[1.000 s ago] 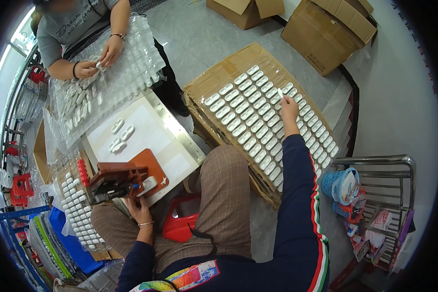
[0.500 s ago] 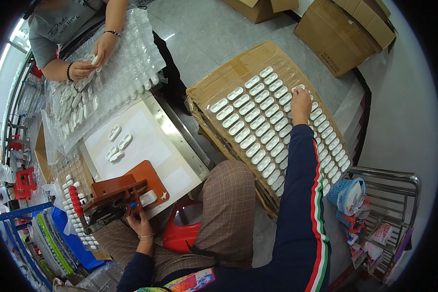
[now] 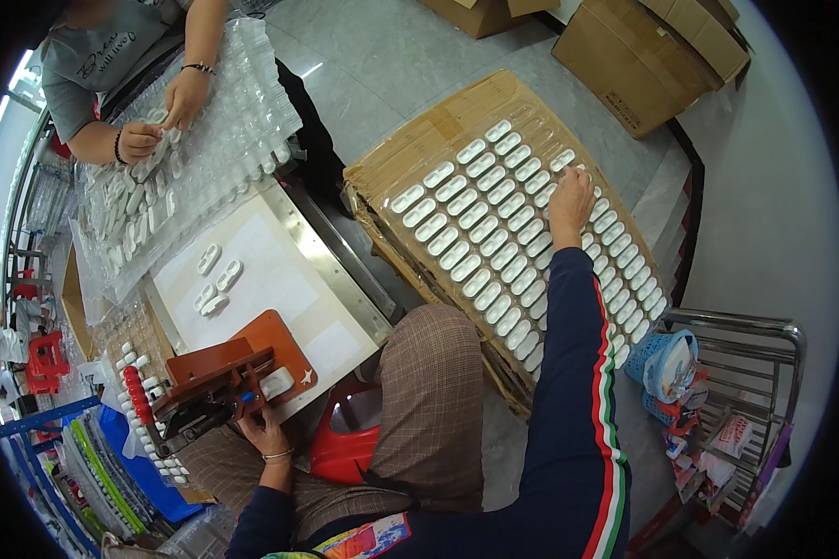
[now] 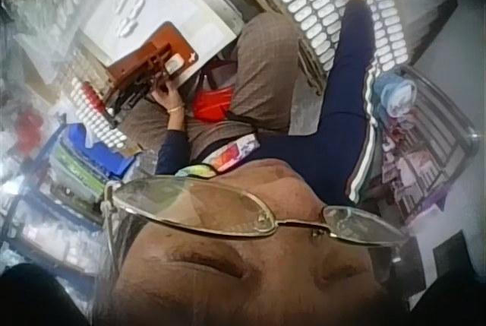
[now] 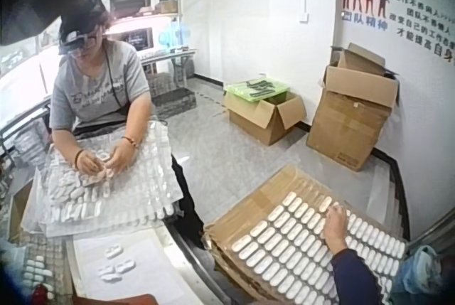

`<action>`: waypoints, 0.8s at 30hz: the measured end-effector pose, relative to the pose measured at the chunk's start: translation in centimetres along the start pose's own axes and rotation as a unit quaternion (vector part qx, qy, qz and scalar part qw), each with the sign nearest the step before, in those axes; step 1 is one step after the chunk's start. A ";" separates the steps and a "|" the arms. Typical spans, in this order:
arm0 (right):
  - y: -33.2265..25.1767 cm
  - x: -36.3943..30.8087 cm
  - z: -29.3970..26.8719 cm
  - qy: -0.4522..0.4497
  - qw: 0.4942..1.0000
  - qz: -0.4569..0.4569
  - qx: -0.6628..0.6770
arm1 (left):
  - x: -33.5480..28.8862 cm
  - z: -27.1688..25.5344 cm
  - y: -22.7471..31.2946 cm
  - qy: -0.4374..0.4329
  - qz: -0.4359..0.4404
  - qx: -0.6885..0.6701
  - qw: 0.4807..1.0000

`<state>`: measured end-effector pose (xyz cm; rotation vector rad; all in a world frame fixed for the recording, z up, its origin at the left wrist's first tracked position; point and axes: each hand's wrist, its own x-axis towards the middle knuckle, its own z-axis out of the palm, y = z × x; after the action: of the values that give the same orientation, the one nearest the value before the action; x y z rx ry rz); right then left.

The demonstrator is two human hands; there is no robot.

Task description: The person is inspecting, assembling, and organizing small white plastic components at a factory workbench using a manual press tool.

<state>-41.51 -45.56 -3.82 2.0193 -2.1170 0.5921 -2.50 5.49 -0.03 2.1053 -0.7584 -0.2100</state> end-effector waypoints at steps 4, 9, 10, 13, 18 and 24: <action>0.5 -0.7 0.8 -0.006 0.999 -0.004 -0.033 | 0.3 0.4 0.4 0.006 0.030 0.018 0.999; 1.0 -1.1 0.8 -0.030 0.997 0.067 0.012 | 0.4 0.9 0.3 0.036 0.020 -0.033 0.999; 1.5 -1.1 1.0 -0.029 0.997 0.068 0.010 | 0.5 1.1 0.5 0.039 0.046 -0.011 0.998; 1.9 -1.4 0.7 -0.042 0.999 -0.004 0.012 | 0.4 1.2 0.3 0.035 0.046 -0.007 0.998; 0.0 -1.3 0.6 -0.021 0.999 -0.035 -0.006 | 0.7 1.1 1.5 0.093 0.034 -0.041 0.994; -1.0 2.3 2.2 -0.010 0.975 -0.122 0.183 | 0.8 1.5 -1.1 0.007 0.010 -0.027 1.000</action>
<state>-40.41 -48.54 -4.75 2.4365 -1.8308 0.9807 -2.02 4.50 -1.72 2.0453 -0.7585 -0.2031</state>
